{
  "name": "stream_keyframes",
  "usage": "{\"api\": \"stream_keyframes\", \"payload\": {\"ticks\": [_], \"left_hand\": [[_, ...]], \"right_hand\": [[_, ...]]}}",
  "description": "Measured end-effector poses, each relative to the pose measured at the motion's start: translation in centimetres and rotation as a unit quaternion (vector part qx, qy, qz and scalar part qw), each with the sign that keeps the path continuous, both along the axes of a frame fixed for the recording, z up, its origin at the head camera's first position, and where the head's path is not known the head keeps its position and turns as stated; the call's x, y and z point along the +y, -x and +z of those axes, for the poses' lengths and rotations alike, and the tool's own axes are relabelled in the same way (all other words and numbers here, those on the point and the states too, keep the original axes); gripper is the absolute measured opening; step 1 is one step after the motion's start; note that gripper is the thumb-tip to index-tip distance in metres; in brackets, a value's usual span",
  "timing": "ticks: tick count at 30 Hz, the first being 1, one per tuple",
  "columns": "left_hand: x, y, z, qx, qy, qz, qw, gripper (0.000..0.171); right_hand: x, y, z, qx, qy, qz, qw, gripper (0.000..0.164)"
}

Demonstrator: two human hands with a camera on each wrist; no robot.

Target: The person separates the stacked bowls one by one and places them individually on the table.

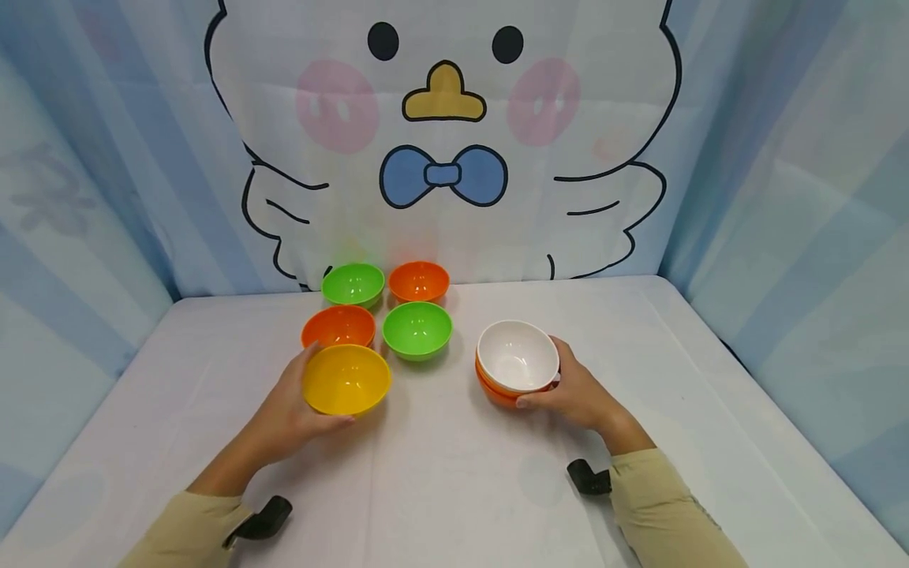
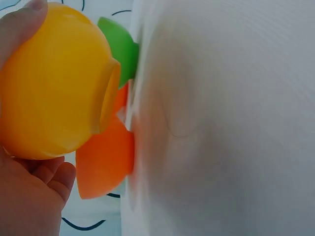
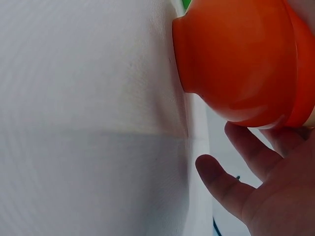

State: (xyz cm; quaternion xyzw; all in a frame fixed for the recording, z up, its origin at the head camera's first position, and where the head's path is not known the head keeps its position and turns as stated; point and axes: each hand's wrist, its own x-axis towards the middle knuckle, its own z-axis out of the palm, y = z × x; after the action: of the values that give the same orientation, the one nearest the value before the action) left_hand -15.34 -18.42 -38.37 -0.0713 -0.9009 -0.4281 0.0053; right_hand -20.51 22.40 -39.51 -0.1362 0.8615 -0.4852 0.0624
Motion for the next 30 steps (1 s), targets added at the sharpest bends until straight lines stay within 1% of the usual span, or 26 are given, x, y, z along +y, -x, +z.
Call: {"api": "stream_keyframes", "payload": {"ticks": [5,8,12,20,24,30], "left_hand": [[-0.5,-0.5,-0.3,0.001,0.009,0.007,0.9999,0.117],[-0.8,-0.7,-0.6,0.004,0.005,0.008,0.9999,0.116],[-1.4,-0.9,-1.0,-0.002,0.000,0.009,1.0000,0.117],[-2.4,-1.4,-1.3,-0.045,0.036,0.023,0.9981,0.121],[-2.7,-1.5,-1.1,-0.063,0.046,0.018,0.9967,0.123],[-3.1,-1.3,-1.1,-0.078,0.054,0.018,0.9953,0.125]], "right_hand": [[0.1,-0.1,-0.1,-0.004,0.002,0.001,1.000,0.112],[0.1,0.0,-0.3,-0.003,0.001,-0.001,1.000,0.112],[0.0,0.1,-0.4,-0.004,0.002,-0.002,1.000,0.113],[0.0,0.0,-0.3,0.005,0.004,-0.002,1.000,0.111],[0.0,0.1,-0.4,0.005,0.002,-0.001,1.000,0.110],[-0.2,0.0,-0.4,0.002,0.001,-0.004,1.000,0.112]]}}
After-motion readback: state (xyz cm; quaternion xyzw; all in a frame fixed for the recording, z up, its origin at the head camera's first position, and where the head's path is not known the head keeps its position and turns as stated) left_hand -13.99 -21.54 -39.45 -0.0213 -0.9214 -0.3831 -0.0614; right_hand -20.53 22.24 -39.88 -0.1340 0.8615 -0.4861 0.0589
